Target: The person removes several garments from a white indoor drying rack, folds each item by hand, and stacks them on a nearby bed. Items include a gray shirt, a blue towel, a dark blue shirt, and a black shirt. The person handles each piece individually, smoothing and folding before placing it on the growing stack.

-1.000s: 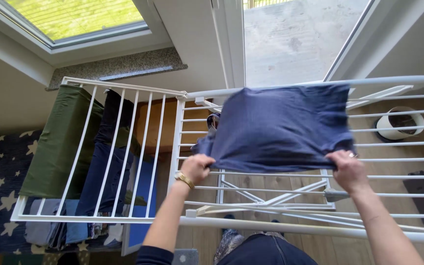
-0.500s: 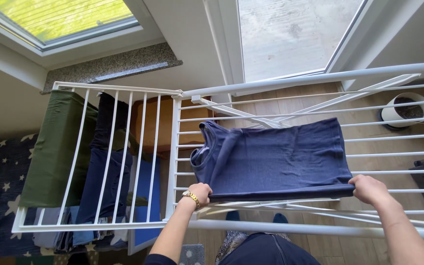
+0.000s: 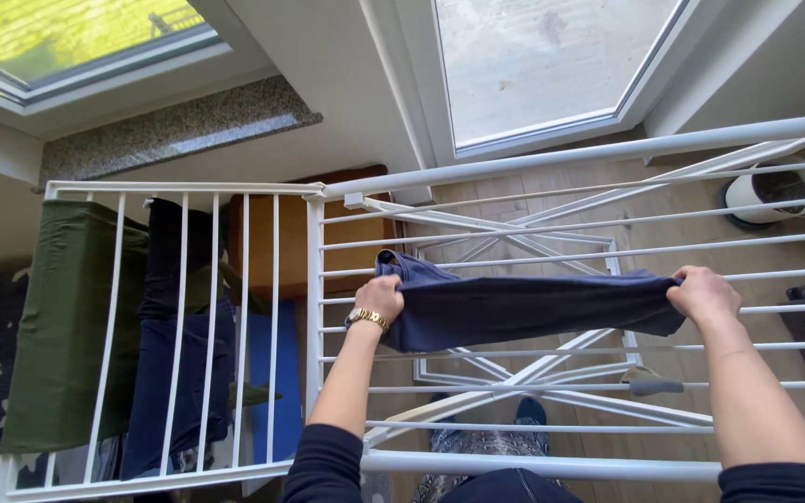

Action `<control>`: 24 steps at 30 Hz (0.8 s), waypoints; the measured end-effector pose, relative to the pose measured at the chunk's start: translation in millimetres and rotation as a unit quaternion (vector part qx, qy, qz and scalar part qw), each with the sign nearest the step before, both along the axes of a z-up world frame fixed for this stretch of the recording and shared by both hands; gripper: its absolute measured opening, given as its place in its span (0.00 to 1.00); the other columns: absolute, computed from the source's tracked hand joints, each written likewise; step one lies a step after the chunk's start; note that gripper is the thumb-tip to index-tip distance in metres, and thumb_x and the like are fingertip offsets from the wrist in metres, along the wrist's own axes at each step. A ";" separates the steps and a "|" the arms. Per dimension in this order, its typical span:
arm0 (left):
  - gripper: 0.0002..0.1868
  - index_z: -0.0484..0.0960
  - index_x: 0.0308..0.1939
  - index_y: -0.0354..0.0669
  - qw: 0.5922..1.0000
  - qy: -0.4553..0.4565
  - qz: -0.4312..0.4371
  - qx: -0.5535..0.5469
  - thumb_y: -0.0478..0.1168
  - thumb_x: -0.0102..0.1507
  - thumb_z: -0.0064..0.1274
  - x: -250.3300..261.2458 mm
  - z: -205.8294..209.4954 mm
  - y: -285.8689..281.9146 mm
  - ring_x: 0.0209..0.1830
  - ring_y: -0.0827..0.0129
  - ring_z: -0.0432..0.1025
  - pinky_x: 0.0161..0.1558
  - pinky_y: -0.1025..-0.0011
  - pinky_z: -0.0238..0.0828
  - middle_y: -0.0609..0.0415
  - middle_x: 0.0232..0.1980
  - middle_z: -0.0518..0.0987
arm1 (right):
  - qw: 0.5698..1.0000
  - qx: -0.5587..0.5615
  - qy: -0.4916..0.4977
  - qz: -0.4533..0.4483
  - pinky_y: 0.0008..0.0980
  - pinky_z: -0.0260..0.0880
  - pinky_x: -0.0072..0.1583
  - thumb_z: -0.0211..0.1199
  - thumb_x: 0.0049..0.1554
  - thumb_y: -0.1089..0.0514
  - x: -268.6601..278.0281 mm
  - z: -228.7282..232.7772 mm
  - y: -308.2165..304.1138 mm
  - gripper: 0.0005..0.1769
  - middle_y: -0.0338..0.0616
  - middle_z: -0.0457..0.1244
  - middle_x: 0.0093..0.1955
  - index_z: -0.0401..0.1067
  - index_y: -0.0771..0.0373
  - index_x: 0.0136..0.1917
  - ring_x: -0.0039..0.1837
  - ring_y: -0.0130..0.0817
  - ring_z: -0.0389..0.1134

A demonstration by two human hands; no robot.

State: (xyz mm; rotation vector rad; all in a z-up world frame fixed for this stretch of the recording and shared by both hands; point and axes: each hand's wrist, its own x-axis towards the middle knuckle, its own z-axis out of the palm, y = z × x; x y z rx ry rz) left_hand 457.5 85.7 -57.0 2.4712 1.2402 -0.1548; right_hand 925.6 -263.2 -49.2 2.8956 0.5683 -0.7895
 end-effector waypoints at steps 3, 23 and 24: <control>0.15 0.82 0.45 0.49 0.980 -0.099 0.009 0.172 0.46 0.56 0.50 18.5 -28.2 -0.5 0.42 0.49 0.75 0.40 0.50 0.73 0.49 0.41 0.81 | 0.987 0.073 -0.141 0.037 0.52 0.60 0.65 0.59 0.49 0.49 -2.9 -43.5 0.9 0.29 0.53 0.69 0.65 0.74 0.54 0.64 0.66 0.54 0.68; 0.23 0.81 0.35 0.30 0.630 -0.347 0.559 -0.413 0.48 0.53 0.70 43.3 -133.0 -167.7 0.23 0.63 0.76 0.24 0.66 0.80 0.43 0.28 0.78 | 0.794 0.424 -0.126 0.416 0.33 0.65 0.56 0.65 0.50 0.45 -276.6 -56.4 86.7 0.12 0.30 0.64 0.41 0.72 0.42 0.48 0.48 0.32 0.69; 0.29 0.84 0.45 0.29 0.690 -0.332 0.501 -0.403 0.48 0.49 0.71 41.9 -115.4 -169.9 0.35 0.58 0.82 0.33 0.65 0.83 0.37 0.38 0.83 | 0.812 0.433 -0.100 0.380 0.33 0.66 0.54 0.65 0.53 0.44 -270.6 -46.9 87.9 0.09 0.29 0.67 0.43 0.74 0.41 0.48 0.49 0.32 0.70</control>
